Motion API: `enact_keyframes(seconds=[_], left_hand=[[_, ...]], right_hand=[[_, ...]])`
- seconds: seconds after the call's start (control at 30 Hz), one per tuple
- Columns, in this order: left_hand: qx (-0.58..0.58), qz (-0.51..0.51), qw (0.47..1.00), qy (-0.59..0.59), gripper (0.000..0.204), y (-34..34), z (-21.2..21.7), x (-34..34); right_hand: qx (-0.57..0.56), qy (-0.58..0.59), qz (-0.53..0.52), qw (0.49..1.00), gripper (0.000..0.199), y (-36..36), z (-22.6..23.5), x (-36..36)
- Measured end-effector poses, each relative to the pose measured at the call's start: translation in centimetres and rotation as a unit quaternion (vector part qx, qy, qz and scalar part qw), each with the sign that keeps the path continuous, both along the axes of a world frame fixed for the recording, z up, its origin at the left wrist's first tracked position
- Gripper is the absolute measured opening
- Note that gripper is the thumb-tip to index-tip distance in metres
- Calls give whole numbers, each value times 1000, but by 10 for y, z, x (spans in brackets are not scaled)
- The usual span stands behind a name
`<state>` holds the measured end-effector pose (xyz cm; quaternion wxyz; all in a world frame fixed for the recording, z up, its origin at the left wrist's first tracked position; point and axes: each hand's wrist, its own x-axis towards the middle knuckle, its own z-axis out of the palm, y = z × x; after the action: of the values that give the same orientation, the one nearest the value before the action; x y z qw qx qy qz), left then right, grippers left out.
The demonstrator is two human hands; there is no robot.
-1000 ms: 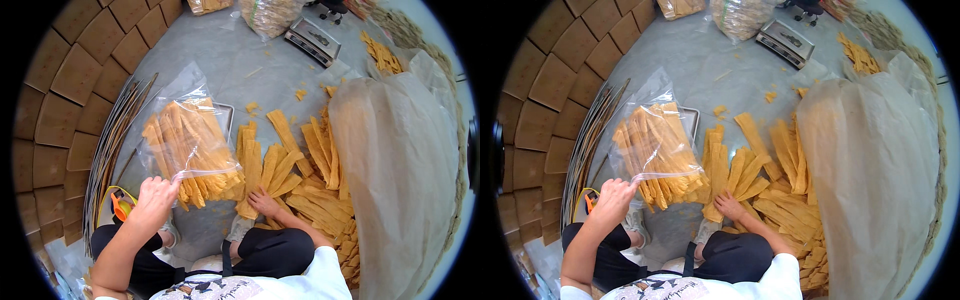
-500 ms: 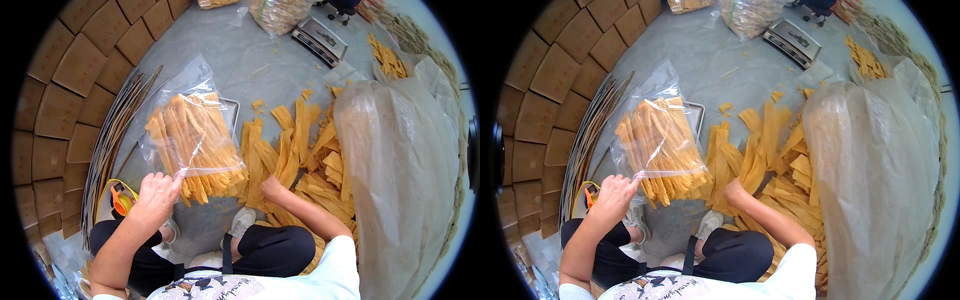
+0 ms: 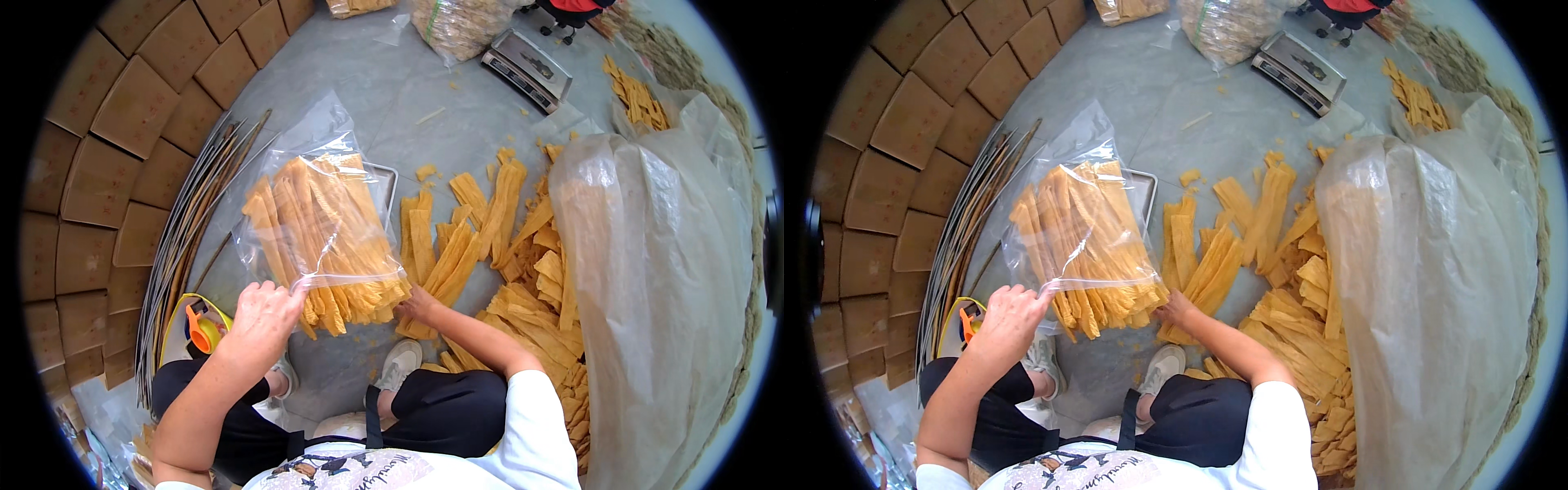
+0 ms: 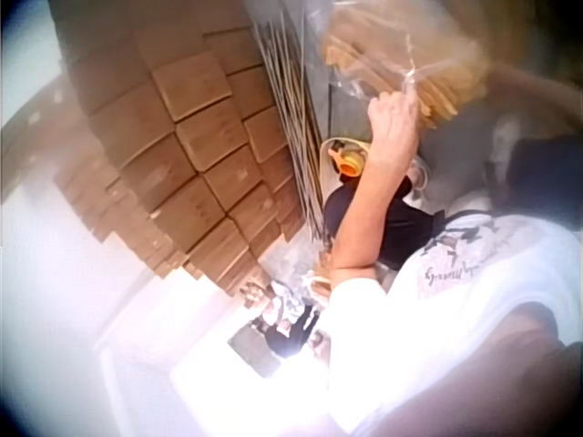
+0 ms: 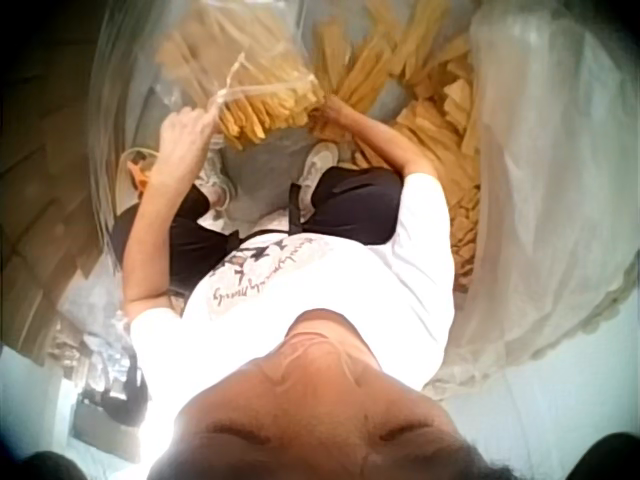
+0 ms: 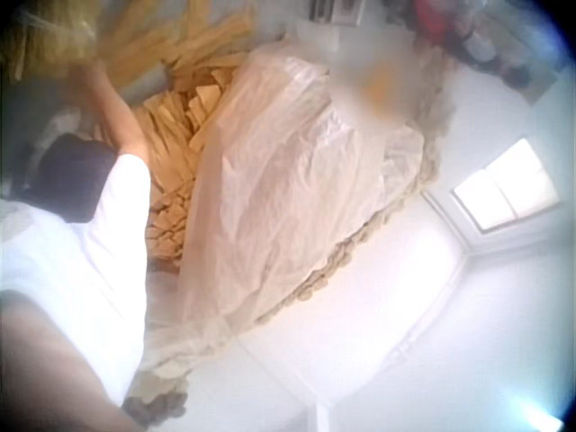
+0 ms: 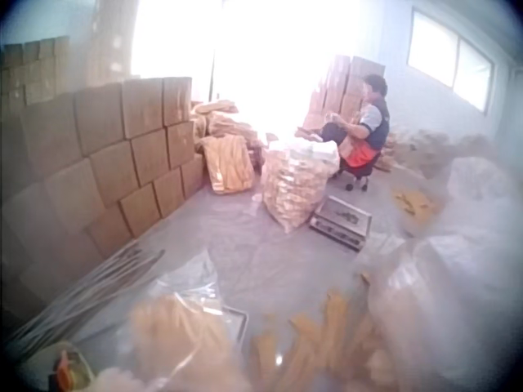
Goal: The person sits on the floor and repeatedly picks up flat yellow food items, places them into clear plastic bags, and sets the filled bags aside. The person also handles metal skewers, placing them into a yellow bucket.
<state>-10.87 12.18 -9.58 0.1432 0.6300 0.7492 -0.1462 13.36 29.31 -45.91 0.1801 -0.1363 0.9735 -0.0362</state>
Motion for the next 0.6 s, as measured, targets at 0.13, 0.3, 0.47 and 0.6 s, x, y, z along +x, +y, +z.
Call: enact_keyframes(seconds=[0.13,0.3,0.47,0.6], left_hand=[[-12,11,1000,-4,59,-3,0,0],[11,5,1000,-3,58,-7,1,0],[9,7,1000,-7,58,-5,0,0],[-2,14,1000,-6,57,-6,1,0]], right_hand=[[102,-50,31,993,24,13,12,-6],[139,98,105,980,25,34,66,6],[85,53,52,994,16,44,41,24],[87,10,42,995,12,50,39,27]])
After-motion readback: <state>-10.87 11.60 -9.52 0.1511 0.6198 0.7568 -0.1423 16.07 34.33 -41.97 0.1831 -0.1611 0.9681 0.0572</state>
